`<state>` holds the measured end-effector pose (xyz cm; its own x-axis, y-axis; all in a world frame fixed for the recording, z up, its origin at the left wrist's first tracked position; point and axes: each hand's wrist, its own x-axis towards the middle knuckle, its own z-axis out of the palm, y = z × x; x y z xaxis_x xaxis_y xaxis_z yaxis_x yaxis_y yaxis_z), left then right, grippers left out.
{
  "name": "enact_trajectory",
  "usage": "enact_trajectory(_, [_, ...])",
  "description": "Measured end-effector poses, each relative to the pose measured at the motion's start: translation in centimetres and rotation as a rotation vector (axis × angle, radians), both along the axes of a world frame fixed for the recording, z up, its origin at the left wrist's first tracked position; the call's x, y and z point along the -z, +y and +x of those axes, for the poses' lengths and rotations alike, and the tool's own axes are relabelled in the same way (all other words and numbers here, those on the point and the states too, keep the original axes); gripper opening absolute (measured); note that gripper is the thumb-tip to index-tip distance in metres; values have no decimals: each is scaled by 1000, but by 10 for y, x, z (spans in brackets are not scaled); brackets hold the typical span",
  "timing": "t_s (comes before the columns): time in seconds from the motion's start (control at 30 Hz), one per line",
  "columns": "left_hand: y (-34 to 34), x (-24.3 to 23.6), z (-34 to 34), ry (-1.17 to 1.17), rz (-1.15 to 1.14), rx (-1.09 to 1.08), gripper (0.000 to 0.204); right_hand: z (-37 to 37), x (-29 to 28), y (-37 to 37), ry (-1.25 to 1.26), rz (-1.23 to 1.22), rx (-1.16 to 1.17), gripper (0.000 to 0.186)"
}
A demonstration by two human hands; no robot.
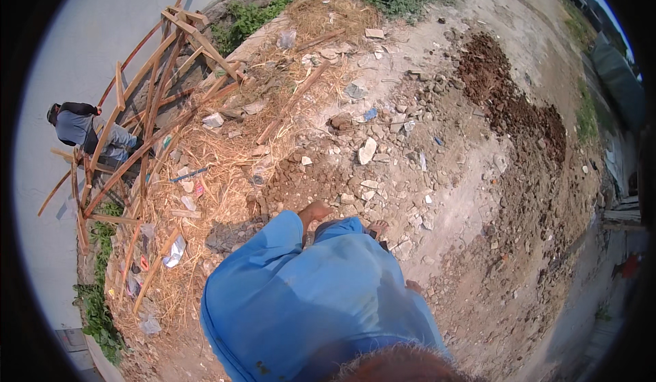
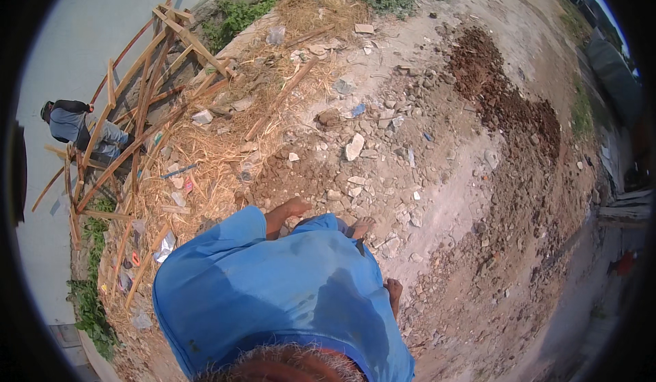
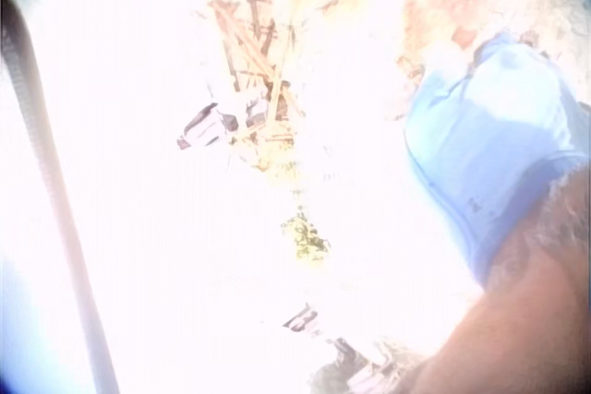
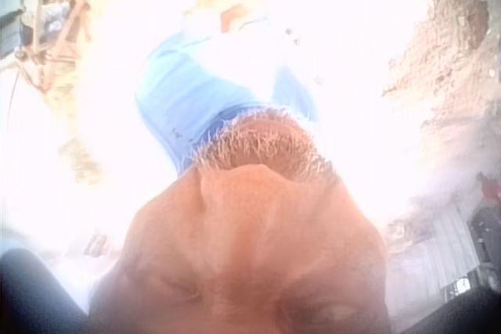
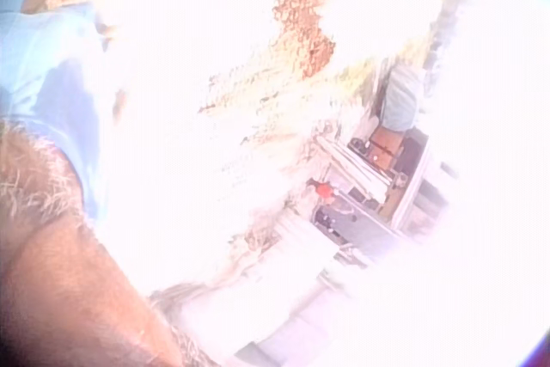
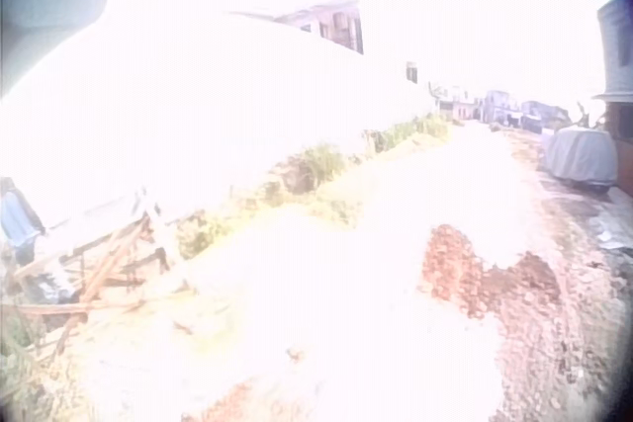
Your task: The person saws a piece of wood with a hacksaw, assists another person by holding a wooden beam while they hammer nails into a frame, and picks up stones from the ground.
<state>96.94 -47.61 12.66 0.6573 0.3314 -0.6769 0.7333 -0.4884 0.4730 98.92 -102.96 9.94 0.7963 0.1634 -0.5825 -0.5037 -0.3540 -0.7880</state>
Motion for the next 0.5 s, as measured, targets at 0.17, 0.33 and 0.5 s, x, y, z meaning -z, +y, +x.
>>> enact_trajectory(0.17, [-40, -15, 150, -240, -186, -10, 55, 85, -31, -37, 83, -107, -32, 41])
enact_trajectory(0.33, [-25, -22, 211, -258, -122, -54, 43, 141, -47, -24, 145, -43, -58, 42])
enact_trajectory(0.5, [-57, -75, 333, -514, -191, -36, 43, 291, 26, -126, -432, -306, -521, 41])
